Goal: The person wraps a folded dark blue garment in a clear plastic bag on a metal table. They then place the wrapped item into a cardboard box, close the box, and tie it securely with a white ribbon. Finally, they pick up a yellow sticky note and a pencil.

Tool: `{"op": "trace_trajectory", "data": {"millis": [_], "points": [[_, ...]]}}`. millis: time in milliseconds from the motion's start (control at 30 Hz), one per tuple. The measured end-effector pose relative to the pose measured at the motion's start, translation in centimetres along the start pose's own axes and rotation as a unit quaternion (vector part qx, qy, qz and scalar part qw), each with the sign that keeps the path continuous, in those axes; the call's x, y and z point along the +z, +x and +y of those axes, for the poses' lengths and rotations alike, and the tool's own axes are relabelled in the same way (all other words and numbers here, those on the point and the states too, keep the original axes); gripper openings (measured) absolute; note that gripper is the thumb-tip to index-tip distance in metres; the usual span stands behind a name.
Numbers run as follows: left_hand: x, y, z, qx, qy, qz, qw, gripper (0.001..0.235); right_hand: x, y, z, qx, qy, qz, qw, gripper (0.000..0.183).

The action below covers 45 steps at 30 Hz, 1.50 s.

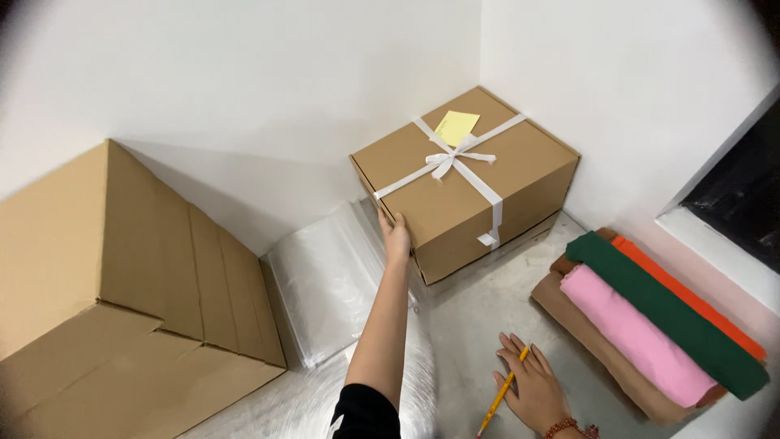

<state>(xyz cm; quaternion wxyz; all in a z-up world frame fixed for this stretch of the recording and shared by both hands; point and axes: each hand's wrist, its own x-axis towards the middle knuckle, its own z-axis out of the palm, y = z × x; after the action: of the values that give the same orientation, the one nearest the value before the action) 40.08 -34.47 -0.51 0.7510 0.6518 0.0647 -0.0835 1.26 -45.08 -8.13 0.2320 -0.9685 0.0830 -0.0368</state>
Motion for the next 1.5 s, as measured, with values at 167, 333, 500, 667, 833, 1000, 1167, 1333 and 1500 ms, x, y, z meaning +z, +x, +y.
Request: {"op": "trace_trajectory", "data": {"millis": [167, 333, 500, 667, 833, 1000, 1167, 1333, 1500], "points": [[1.4, -2.3, 1.4, 0.042, -0.001, 0.053, 0.998, 0.065, 0.3, -0.1, 0.0, -0.011, -0.011, 0.01, 1.0, 0.042], [2.1, -2.5, 2.7, 0.006, 0.032, 0.079, 0.996, 0.061, 0.5, 0.0, -0.1, -0.03, -0.005, 0.068, 0.997, 0.041], [-0.2, 0.2, 0.1, 0.053, 0.045, 0.034, 0.997, 0.07, 0.3, -0.1, 0.1, -0.021, 0.009, 0.039, 0.999, 0.043], [-10.7, -16.8, -2.7, 0.127, 0.162, 0.005, 0.979, 0.073, 0.2, -0.2, 0.2, -0.011, 0.011, 0.024, 1.0, 0.038], [-22.3, -37.2, -10.9, 0.243, 0.37, 0.028, 0.896, 0.042, 0.6, 0.4, 0.1, -0.043, -0.023, 0.036, 0.998, 0.032], [-27.5, -46.6, -12.6, 0.142, 0.357, 0.081, 0.919, 0.037, 2.4, 2.1, -3.4, 0.063, -0.057, -0.029, 0.996, 0.039], [-27.1, -44.6, -8.4, -0.007, 0.242, 0.166, 0.956, 0.038, 5.4, 1.0, -11.6, -0.062, -0.022, -0.141, 0.988, 0.039], [-28.9, -42.8, -12.8, 0.012, 0.31, 0.141, 0.94, 0.03, 9.9, -5.3, -19.5, -0.209, -0.009, -0.211, 0.955, 0.043], [-28.3, -43.9, -14.9, 0.098, 0.438, 0.076, 0.891, 0.047, 11.8, -7.4, -20.3, -0.278, 0.035, -0.113, 0.953, 0.05]]}}
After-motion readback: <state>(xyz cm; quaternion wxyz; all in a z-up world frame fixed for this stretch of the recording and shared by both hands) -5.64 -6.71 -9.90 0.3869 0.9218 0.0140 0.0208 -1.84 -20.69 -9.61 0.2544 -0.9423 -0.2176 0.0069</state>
